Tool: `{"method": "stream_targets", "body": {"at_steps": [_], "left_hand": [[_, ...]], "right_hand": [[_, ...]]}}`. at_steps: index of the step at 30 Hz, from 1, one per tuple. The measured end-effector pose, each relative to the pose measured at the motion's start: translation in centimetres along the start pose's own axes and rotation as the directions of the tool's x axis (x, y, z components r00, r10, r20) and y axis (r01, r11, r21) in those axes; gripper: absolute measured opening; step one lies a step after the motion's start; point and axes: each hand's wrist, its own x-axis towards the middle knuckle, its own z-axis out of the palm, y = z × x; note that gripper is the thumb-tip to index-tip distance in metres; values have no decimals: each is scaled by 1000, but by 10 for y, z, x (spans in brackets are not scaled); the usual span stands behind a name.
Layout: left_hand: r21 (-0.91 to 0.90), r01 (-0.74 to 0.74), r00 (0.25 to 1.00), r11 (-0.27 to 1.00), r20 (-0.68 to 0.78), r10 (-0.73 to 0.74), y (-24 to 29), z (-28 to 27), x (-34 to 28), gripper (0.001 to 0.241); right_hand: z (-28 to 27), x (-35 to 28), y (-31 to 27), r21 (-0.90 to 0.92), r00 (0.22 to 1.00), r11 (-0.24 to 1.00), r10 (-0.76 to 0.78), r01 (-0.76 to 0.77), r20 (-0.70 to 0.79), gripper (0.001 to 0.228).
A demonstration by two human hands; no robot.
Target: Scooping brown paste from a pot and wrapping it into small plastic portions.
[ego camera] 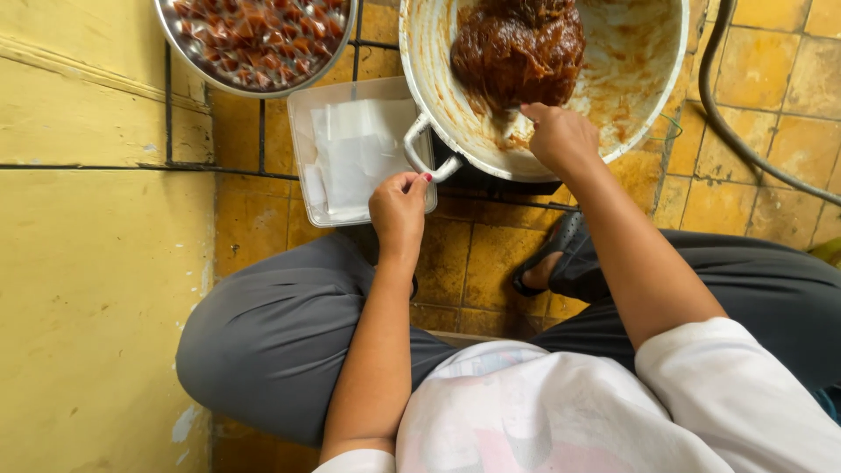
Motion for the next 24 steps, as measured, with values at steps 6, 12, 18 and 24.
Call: {"method": "stream_targets", "body": {"at_steps": [6, 12, 18, 24], "left_hand": [[8, 6, 1000, 1000, -1, -6, 3, -2, 2, 15], [19, 30, 1000, 999, 5, -30, 3, -2, 3, 15], [18, 53, 998, 998, 13, -53, 9, -6, -1, 15], [6, 41, 999, 999, 3, -41, 3, 1, 4, 15]], "right_hand": [[4, 14, -9, 51, 999, 998, -36, 37, -25, 43], [-4, 14, 10, 6, 1000, 1000, -22, 22, 20, 45], [-17, -7, -1, 97, 997, 994, 36, -42, 62, 45], [-2, 5, 1, 149, 995, 987, 54, -65, 78, 48]]}}
